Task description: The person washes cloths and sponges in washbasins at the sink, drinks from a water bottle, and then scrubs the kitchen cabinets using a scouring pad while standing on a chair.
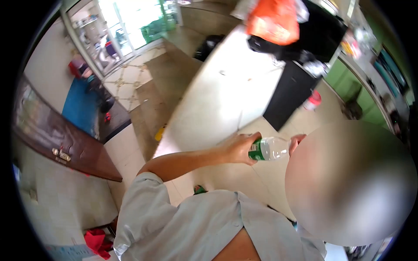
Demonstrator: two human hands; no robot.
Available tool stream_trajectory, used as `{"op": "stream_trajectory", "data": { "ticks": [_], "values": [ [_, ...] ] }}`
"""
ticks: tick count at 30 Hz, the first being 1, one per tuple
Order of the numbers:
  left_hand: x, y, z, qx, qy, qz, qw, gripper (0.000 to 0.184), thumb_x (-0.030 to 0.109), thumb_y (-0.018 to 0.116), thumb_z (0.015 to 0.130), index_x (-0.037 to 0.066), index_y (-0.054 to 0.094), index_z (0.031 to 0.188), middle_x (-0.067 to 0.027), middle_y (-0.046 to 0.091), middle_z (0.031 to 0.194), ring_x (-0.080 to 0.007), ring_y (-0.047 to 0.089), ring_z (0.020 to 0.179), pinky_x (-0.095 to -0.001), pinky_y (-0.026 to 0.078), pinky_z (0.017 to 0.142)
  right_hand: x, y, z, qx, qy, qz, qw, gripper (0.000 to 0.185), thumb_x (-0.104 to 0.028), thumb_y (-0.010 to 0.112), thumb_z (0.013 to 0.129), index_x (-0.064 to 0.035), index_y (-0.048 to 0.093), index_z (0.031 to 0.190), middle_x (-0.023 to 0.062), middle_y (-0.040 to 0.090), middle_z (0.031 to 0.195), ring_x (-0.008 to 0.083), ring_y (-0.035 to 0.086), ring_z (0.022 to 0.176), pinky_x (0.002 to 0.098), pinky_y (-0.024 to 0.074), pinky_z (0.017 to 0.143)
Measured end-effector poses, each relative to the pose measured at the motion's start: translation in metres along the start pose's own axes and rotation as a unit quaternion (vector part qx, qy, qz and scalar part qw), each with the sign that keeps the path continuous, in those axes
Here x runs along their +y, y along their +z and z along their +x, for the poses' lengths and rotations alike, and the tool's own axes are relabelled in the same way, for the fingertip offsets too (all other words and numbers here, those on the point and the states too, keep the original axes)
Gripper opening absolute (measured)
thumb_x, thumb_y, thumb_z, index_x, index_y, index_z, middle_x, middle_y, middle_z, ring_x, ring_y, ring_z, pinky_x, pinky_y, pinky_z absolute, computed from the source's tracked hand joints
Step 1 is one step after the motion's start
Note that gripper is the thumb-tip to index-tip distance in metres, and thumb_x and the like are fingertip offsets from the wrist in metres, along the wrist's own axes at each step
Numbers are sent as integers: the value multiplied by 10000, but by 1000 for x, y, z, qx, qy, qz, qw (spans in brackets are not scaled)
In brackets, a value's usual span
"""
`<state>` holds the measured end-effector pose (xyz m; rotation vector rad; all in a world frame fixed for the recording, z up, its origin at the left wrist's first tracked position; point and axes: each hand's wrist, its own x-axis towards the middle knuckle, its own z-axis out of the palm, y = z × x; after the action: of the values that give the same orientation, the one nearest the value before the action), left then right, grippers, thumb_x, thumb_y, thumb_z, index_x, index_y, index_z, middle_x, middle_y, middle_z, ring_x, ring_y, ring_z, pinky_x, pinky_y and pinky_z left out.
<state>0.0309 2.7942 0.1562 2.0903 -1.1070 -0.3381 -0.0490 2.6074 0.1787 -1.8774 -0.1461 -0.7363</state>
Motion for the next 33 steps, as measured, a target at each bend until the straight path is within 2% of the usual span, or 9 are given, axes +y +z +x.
{"op": "stream_trajectory", "data": {
  "ticks": [2, 6, 10, 18, 24, 26, 28, 30, 33],
  "values": [
    [15, 36, 28, -20, 25, 29, 999, 560, 234, 733, 548, 42, 472, 1005, -150, 594, 861, -308, 584, 812, -358, 456, 710, 15, -41, -27, 55, 85, 69, 992, 116, 33, 457, 815, -16, 449, 711, -40, 417, 665, 51, 370, 609, 173, 327, 555],
    [64, 99, 77, -172, 117, -39, 977, 602, 259, 740, 523, 16, 457, 996, -183, 571, 905, -332, 557, 861, -380, 433, 755, 15, -120, -88, 142, 161, -69, 974, 170, -179, 512, 858, -54, 496, 743, -7, 409, 575, 76, 366, 553, 229, 353, 500],
    [110, 158, 104, -186, 130, -64, 972, 437, 161, 713, 568, 25, 480, 912, -124, 592, 811, -231, 587, 742, -313, 459, 681, 8, -175, -103, 240, 113, -277, 924, 165, -196, 565, 784, -66, 476, 736, 143, 471, 543, 308, 459, 484, 360, 413, 468],
    [168, 267, 187, -300, 325, -53, 895, 491, 187, 738, 570, 58, 434, 934, -144, 592, 773, -327, 591, 705, -369, 467, 605, 11, -246, -175, 353, 220, -387, 823, 274, -274, 641, 721, -78, 474, 816, 105, 531, 556, 298, 529, 502, 355, 431, 463],
    [194, 329, 256, -431, 346, -55, 832, 730, 182, 757, 567, 75, 374, 1179, -172, 528, 1060, -327, 525, 978, -391, 434, 796, 34, -293, -181, 486, 225, -387, 751, 270, -228, 680, 690, -72, 504, 820, 119, 537, 577, 285, 548, 512, 334, 429, 465],
    [204, 341, 285, -387, 470, -28, 793, 896, 169, 760, 580, 93, 253, 1315, -176, 359, 1274, -332, 369, 1168, -383, 338, 943, 47, -313, -181, 488, 252, -394, 737, 269, -215, 693, 680, -67, 518, 820, 118, 543, 584, 255, 556, 510, 332, 436, 474],
    [178, 354, 350, -432, 435, 18, 790, 924, 158, 743, 610, 97, 192, 1348, -177, 246, 1350, -337, 273, 1233, -376, 268, 1002, 50, -347, -202, 512, 360, -410, 664, 271, -213, 697, 682, -61, 522, 823, 119, 561, 607, 227, 566, 521, 328, 447, 491],
    [152, 359, 396, -402, 415, 77, 813, 877, 145, 723, 634, 84, 207, 1340, -193, 240, 1353, -347, 274, 1233, -380, 268, 1001, 64, -382, -244, 560, 307, -471, 608, 269, -206, 699, 687, -59, 527, 831, 117, 574, 613, 213, 582, 543, 331, 453, 504],
    [126, 358, 448, -406, 412, 96, 810, 865, 137, 712, 643, 71, 204, 1340, -217, 216, 1359, -353, 264, 1240, -389, 271, 1000, 52, -418, -275, 579, 412, -519, 475, 297, -306, 668, 700, -88, 533, 850, 142, 595, 681, 308, 592, 642, 363, 467, 577]
  ]
}}
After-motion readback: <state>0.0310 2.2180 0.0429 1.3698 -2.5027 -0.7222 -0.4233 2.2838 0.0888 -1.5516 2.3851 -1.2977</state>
